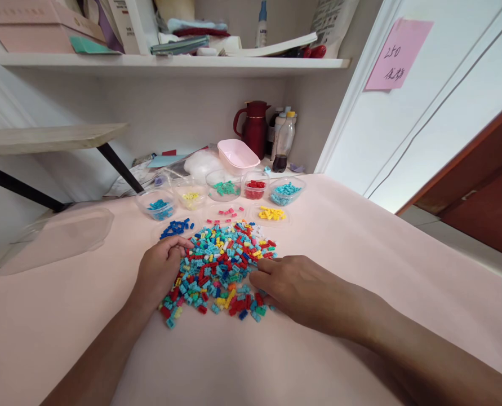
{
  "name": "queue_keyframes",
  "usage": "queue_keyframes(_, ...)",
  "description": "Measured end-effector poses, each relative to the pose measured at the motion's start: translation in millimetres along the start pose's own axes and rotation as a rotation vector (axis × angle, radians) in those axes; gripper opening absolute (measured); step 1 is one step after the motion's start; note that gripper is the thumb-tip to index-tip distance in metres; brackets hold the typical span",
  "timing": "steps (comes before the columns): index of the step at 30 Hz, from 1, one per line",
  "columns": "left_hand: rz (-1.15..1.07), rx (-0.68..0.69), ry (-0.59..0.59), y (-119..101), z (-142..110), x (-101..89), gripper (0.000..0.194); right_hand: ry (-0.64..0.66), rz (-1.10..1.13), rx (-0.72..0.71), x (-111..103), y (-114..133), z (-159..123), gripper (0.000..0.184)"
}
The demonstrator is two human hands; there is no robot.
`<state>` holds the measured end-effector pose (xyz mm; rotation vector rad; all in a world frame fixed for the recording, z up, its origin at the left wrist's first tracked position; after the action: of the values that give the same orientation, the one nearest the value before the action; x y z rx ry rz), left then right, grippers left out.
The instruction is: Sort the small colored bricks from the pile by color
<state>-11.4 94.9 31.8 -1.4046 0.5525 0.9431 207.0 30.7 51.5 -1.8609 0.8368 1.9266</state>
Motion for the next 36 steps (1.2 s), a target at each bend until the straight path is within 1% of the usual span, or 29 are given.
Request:
queue_keyframes(11, -0.012, -0.011, 0.024, -2.0, -0.9, 2.2, 0.032, -0.007, -0.013, -0.016, -0.1, 2.2, -1.4, 0.008)
queue_keyframes(16, -0.002, -0.004, 0.015, -2.1, -0.7, 0.6, 0.032, -0.016, -0.033, -0.028, 0.2, 3.4, -1.8, 0.007)
queue_keyframes(23, 0.003, 0.010, 0.012, -1.3, 0.1, 1.4, 0.033, 0.003, 0.014, -0.006, 0.6, 0.1, 0.1, 0.006)
queue_keyframes(30, -0.026, 0.000, 0.022, 2.7, 1.1, 4.6, 0.030, 0.019, 0.084, 0.017, -0.7, -4.9, 6.6, 0.006)
queue_keyframes(34, -0.036, 0.001, 0.023, 1.4, -0.2, 2.5, 0.031, -0.026, 0.204, 0.004, -7.3, -4.7, 9.7, 0.012)
queue_keyframes(36, -0.050, 0.003, 0.024, 1.0, -1.3, 1.5, 0.031, -0.078, 0.276, 0.009, -13.8, -7.7, 10.6, 0.017)
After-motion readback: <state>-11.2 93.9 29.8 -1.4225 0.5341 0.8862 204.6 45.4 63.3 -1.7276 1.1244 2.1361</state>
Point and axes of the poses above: each hand's wrist, its own z-axis towards the middle knuckle, its own x-axis out of the palm, y = z × x, the point moved 9 cm from there along z, towards the middle knuckle, and after that the axes turned 8 degrees about z, right-handed, at the moved point
